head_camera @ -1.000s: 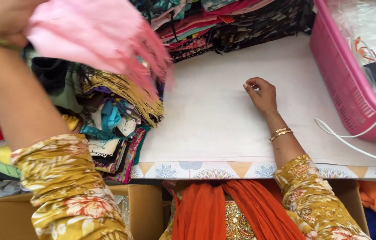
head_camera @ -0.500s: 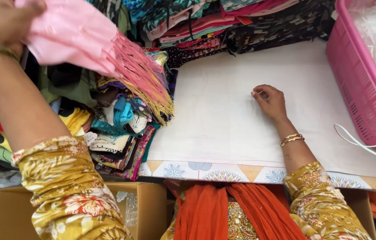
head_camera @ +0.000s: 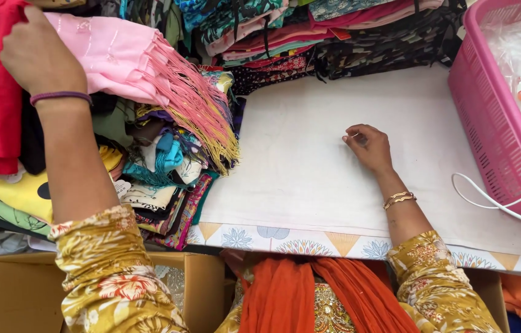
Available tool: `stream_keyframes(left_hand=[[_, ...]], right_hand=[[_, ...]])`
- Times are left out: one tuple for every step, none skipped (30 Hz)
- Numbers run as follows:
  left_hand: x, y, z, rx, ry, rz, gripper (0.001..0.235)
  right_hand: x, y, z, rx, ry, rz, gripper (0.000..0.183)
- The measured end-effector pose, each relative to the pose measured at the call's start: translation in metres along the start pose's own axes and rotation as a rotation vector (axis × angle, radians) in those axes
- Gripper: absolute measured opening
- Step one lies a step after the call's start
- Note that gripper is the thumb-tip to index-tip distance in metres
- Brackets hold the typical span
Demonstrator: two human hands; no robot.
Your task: Folding various colorful scarves and placing them in a stack.
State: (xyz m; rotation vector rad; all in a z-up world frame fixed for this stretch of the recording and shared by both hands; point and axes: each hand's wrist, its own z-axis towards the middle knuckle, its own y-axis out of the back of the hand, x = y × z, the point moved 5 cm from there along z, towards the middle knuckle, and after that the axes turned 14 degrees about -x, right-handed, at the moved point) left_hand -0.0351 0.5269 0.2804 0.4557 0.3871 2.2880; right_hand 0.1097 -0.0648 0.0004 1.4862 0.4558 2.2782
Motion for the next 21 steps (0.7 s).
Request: stream_keyframes(left_hand=[[-0.011, 0.021, 0.003, 0.0, 0.001, 0.001, 0.03], [-0.022, 0.042, 0.006, 0.004, 0.008, -0.08, 0.025], [-0.034, 0.064, 0.008, 0.008, 0.015, -0.161, 0.026], [-0.034, 0.053, 0.003, 0.011, 0.018, -0.16, 0.026], [-0.036, 0.034, -0.005, 0.192, 0.067, -0.297, 0.039], [-0.04, 0.016, -0.014, 0.371, 0.116, -0.435, 0.054], [-0.034, -0.003, -0.024, 0.37, 0.119, -0.436, 0.054], [-0.035, -0.021, -0.033, 0.366, 0.04, -0.526, 0.057], [-0.036, -0.038, -0.042, 0.361, -0.04, -0.616, 0.061], [-0.035, -0.032, -0.043, 0.36, -0.04, -0.621, 0.061], [-0.031, -0.026, -0.044, 0.324, 0.059, -0.724, 0.055], [-0.026, -0.019, -0.044, 0.285, 0.16, -0.823, 0.051], [-0.037, -0.002, -0.04, 0.282, 0.162, -0.826, 0.051], [-0.044, 0.028, -0.032, 0.025, 0.026, -0.643, 0.045], [-0.053, 0.058, -0.027, -0.225, -0.107, -0.451, 0.038], [-0.072, 0.076, -0.025, -0.226, -0.109, -0.448, 0.038], [-0.091, 0.097, -0.023, -0.281, -0.097, -0.617, 0.035], [-0.109, 0.117, -0.021, -0.333, -0.089, -0.788, 0.033], [-0.134, 0.134, -0.026, -0.331, -0.096, -0.787, 0.033], [-0.161, 0.148, -0.031, -0.254, -0.086, -0.958, 0.029], [-0.189, 0.162, -0.036, -0.172, -0.075, -1.127, 0.026]], right_hand=[[0.0, 0.0, 0.0, 0.001, 0.001, 0.0, 0.022], [0.0, 0.0, 0.0, 0.0, -0.009, 0.004, 0.022], [0.0, -0.001, 0.0, -0.001, -0.02, 0.007, 0.022], [0.0, -0.001, 0.0, 0.003, -0.019, 0.006, 0.022], [0.0, -0.001, 0.0, 0.007, -0.012, -0.007, 0.021], [0.001, 0.0, 0.0, 0.007, -0.003, -0.019, 0.021], [0.001, -0.002, 0.0, 0.008, 0.0, -0.021, 0.021], [0.0, -0.002, 0.0, 0.011, -0.025, -0.032, 0.021], [-0.001, -0.002, 0.001, 0.015, -0.049, -0.043, 0.021], [-0.002, 0.0, 0.0, 0.011, -0.049, -0.047, 0.021], [0.0, 0.001, -0.001, 0.015, -0.024, -0.028, 0.021], [0.002, 0.0, -0.001, 0.019, 0.004, -0.008, 0.022], [0.003, 0.003, 0.0, 0.017, 0.007, -0.01, 0.022], [0.004, 0.003, 0.0, 0.024, -0.016, -0.01, 0.022], [0.005, 0.002, 0.0, 0.031, -0.039, -0.011, 0.022], [0.008, 0.003, -0.001, 0.033, -0.038, -0.007, 0.022], [0.011, 0.003, -0.003, 0.063, -0.04, 0.002, 0.024], [0.014, 0.001, -0.007, 0.091, -0.046, 0.013, 0.026], [0.022, 0.007, -0.014, 0.091, -0.05, 0.018, 0.026], [0.031, 0.007, -0.023, 0.257, -0.026, -0.021, 0.031], [0.039, 0.008, -0.033, 0.424, -0.001, -0.06, 0.037]])
